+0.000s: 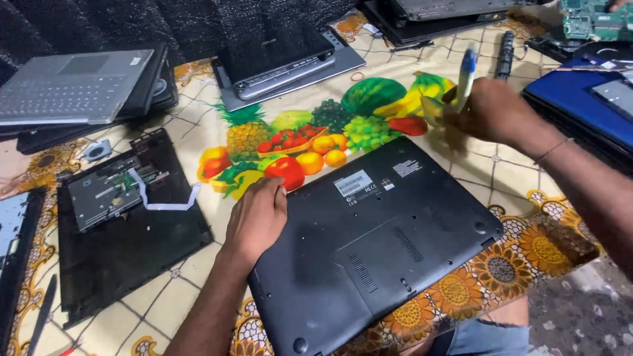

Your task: The person uses a screwdriver to remove screws from the bottom of a laptop and then opens it to inspect the internal components. They handle multiple laptops, opening and closing them, and use a screwdriver to work on the internal parts of a disassembled laptop.

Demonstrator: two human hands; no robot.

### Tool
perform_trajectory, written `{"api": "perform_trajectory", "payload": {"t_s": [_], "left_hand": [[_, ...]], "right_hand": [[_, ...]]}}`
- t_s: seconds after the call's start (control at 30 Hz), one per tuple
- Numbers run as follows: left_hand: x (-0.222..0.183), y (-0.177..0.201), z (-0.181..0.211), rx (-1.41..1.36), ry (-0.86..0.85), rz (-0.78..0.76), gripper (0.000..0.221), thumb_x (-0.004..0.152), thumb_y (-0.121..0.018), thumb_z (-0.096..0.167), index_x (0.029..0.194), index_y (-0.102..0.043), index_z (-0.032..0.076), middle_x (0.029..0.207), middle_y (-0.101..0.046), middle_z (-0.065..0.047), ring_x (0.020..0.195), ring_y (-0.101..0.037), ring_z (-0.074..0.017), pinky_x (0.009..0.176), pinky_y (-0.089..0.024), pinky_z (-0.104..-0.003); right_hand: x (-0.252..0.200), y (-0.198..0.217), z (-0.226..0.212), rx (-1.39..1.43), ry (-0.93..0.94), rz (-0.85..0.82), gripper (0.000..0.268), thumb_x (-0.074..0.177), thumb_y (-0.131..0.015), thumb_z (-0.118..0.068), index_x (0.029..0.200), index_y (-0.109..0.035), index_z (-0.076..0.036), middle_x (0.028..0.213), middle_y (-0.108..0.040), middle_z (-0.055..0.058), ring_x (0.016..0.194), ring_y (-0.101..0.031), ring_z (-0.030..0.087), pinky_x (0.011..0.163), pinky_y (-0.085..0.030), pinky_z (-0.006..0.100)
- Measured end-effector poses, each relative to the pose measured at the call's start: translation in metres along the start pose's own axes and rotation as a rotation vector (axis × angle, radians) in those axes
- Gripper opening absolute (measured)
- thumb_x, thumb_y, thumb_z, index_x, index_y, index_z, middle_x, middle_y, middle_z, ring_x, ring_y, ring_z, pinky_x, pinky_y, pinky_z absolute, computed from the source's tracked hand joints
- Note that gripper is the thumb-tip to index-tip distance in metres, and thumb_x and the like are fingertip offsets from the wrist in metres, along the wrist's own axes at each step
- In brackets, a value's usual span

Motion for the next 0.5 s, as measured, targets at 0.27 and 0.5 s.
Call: {"api": "perform_trajectory", "payload": {"t_s": [0.27,0.5], "left_hand": [[0.007,0.010,-0.017,-0.159,0.099,0.058,0.040,0.104,-0.049,0.043,0.109,-0.076,0.013,0.102,-0.075,-0.017,0.110,-0.070,-0.0358,0.094,-0.055,-0.052],[0.038,-0.010,-0.076,-1.186,0.356,-0.028,0.088,0.096,-0.031,0.071,0.119,-0.063,-0.008,0.106,-0.075,-0.024,0.097,-0.075,-0.0317,0.084,-0.062,-0.044]], "right_hand": [[-0.017,0.016,-0.124,0.008,-0.024,-0.189,0.025,0.078,-0.067,-0.029,0.075,-0.083,-0.010,0.070,-0.077,0.017,0.087,-0.076,0.042,0.086,-0.060,0.047],[-0.075,-0.064,-0.301,0.200,0.586,-0.259,0.017,0.079,-0.074,-0.031,0.078,-0.082,-0.016,0.072,-0.075,0.013,0.078,-0.076,0.039,0.060,-0.062,0.047]]}}
Point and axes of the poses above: each hand's wrist, its own x-axis towards the middle knuckle, its own y-axis out of the back of the hand, z = x × y, the point moved 2 cm from there along x, towards the middle knuckle
